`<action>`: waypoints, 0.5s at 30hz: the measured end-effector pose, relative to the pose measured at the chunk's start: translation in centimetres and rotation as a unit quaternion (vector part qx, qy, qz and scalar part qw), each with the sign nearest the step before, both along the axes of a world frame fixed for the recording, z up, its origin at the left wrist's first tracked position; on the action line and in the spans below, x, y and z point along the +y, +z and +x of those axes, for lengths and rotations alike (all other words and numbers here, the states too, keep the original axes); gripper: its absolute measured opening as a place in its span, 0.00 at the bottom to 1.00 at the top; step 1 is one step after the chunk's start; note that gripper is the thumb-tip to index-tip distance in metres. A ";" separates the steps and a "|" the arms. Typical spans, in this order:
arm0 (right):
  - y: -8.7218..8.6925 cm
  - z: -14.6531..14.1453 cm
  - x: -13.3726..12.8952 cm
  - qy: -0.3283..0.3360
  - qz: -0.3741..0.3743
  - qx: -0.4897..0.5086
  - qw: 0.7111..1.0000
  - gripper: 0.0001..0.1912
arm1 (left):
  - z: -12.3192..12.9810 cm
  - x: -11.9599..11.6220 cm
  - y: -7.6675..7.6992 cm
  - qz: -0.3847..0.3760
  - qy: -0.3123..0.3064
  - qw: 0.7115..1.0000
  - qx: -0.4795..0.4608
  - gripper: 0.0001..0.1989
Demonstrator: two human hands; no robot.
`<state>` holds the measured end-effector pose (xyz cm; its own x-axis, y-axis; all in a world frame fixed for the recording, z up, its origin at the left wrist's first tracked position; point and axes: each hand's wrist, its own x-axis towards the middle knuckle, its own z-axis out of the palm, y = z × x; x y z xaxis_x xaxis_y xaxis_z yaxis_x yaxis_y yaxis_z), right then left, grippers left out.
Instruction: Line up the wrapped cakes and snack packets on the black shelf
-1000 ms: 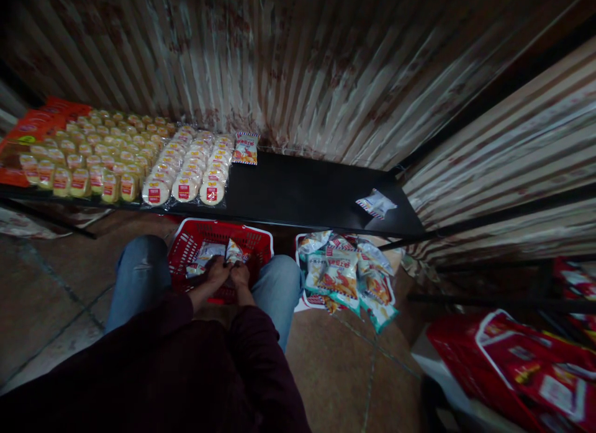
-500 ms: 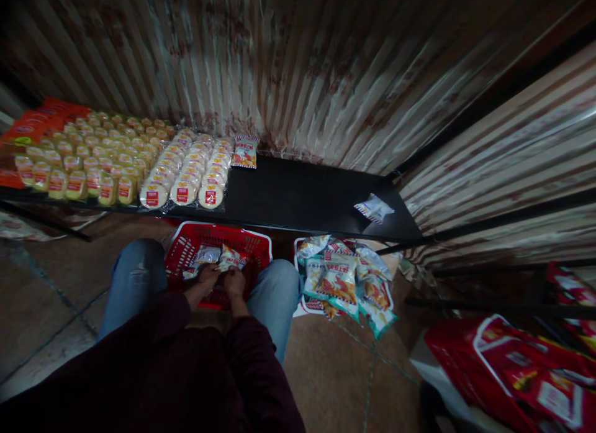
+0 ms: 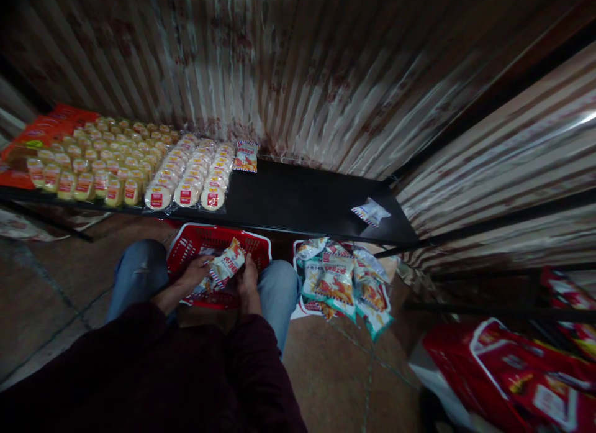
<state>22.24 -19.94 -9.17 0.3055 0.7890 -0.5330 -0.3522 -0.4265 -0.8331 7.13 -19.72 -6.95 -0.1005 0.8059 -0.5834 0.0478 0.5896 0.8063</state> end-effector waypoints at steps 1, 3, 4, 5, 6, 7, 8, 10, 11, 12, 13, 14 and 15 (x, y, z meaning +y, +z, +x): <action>0.5 0.2 0.0 -0.015 -0.025 0.034 0.999 0.19 | -0.2 0.0 0.7 0.008 -0.002 1.000 -0.014 0.14; 1.6 0.7 0.0 -0.042 -0.058 0.090 0.993 0.16 | -0.5 -0.2 2.1 0.011 0.001 0.999 -0.051 0.13; 2.1 0.8 0.0 -0.049 -0.057 0.108 0.991 0.14 | -0.6 -0.3 2.7 0.010 0.006 0.998 -0.066 0.13; 2.6 1.0 0.0 -0.052 -0.050 0.120 0.990 0.12 | -0.7 -0.5 3.2 0.008 0.011 0.997 -0.077 0.13; 3.1 1.1 0.0 -0.054 -0.041 0.128 0.989 0.11 | -0.7 -0.6 3.7 0.008 0.016 0.996 -0.084 0.12; 3.5 1.1 0.1 -0.055 -0.033 0.134 0.989 0.10 | -0.7 -0.7 4.1 0.009 0.021 0.996 -0.088 0.12; 4.1 1.2 0.2 -0.056 -0.025 0.136 0.989 0.10 | -0.7 -0.8 4.4 0.013 0.024 0.995 -0.092 0.12; 5.1 1.3 0.5 -0.067 -0.009 0.133 0.989 0.10 | -0.7 -1.0 4.8 0.028 0.031 0.994 -0.102 0.13; 5.7 1.4 0.7 -0.072 0.001 0.128 0.989 0.10 | -0.6 -1.1 4.9 0.033 0.037 0.993 -0.107 0.13; 6.2 1.4 1.0 -0.073 0.014 0.121 0.990 0.11 | -0.6 -1.2 5.0 0.038 0.045 0.992 -0.114 0.15; 6.7 1.5 1.2 -0.074 0.028 0.114 0.990 0.11 | -0.5 -1.3 5.1 0.043 0.057 0.990 -0.122 0.16; 7.2 1.5 1.5 -0.077 0.040 0.109 0.990 0.11 | -0.4 -1.5 5.2 0.047 0.068 0.988 -0.133 0.18; 7.6 1.6 1.7 -0.082 0.050 0.105 0.990 0.11 | -0.4 -1.6 5.3 0.051 0.078 0.985 -0.147 0.20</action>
